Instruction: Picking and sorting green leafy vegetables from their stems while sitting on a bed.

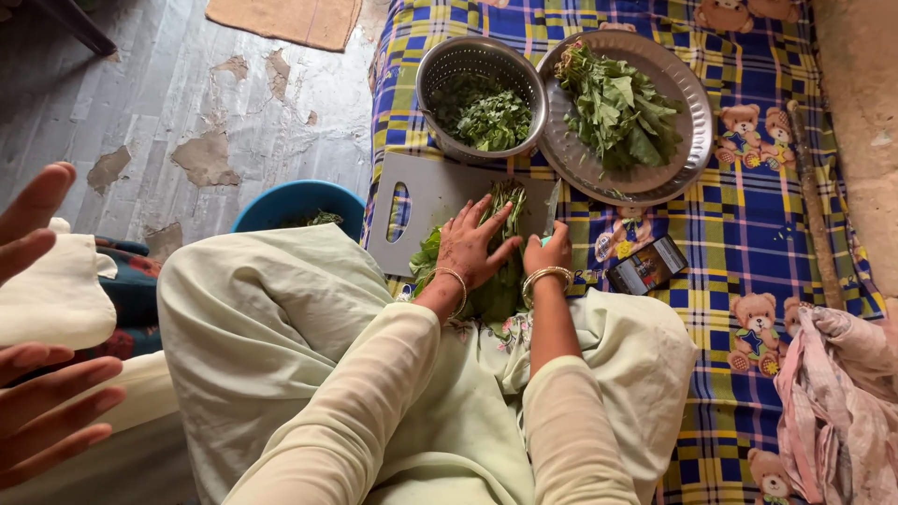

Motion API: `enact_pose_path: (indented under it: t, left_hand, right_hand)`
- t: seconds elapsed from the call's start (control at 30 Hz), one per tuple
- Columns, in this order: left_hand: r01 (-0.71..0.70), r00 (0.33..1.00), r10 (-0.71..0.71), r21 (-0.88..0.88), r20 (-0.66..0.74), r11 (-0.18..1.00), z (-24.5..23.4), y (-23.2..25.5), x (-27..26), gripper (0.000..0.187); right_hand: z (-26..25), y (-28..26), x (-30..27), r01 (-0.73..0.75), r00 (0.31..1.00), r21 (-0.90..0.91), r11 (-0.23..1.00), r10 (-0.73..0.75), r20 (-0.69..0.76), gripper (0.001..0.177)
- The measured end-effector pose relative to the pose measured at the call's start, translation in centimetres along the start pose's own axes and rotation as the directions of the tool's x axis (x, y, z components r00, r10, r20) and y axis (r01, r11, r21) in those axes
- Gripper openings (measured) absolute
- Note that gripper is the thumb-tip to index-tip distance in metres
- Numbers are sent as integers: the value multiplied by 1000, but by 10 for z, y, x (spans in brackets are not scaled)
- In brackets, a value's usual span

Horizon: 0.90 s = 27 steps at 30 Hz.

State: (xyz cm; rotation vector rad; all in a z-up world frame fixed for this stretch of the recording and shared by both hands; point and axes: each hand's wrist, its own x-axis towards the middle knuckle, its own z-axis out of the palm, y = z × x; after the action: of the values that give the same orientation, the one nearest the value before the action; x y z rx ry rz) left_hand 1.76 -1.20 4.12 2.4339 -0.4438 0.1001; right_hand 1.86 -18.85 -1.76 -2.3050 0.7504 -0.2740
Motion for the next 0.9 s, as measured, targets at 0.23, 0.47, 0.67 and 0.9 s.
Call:
enact_pose_path:
  t: [0.23, 0.47, 0.67, 0.9]
  left_hand:
    - [60, 998, -61, -9, -9, 998, 9, -15, -3, 106]
    - [93, 994, -94, 27, 59, 995, 15, -17, -6, 105]
    - [24, 997, -29, -62, -70, 998, -1, -8, -6, 103]
    - [115, 954, -177, -251, -242, 961, 7, -17, -7, 46]
  right_hand:
    - [22, 27, 19, -173, 953, -238, 956, 224, 206, 62]
    - [-1, -6, 1, -178, 948, -302, 937, 245, 202, 63]
    - [-12, -17, -10, -69, 992, -244, 967, 92, 84, 48]
    - [-16, -28, -19, 119, 993, 26, 993, -118, -17, 25]
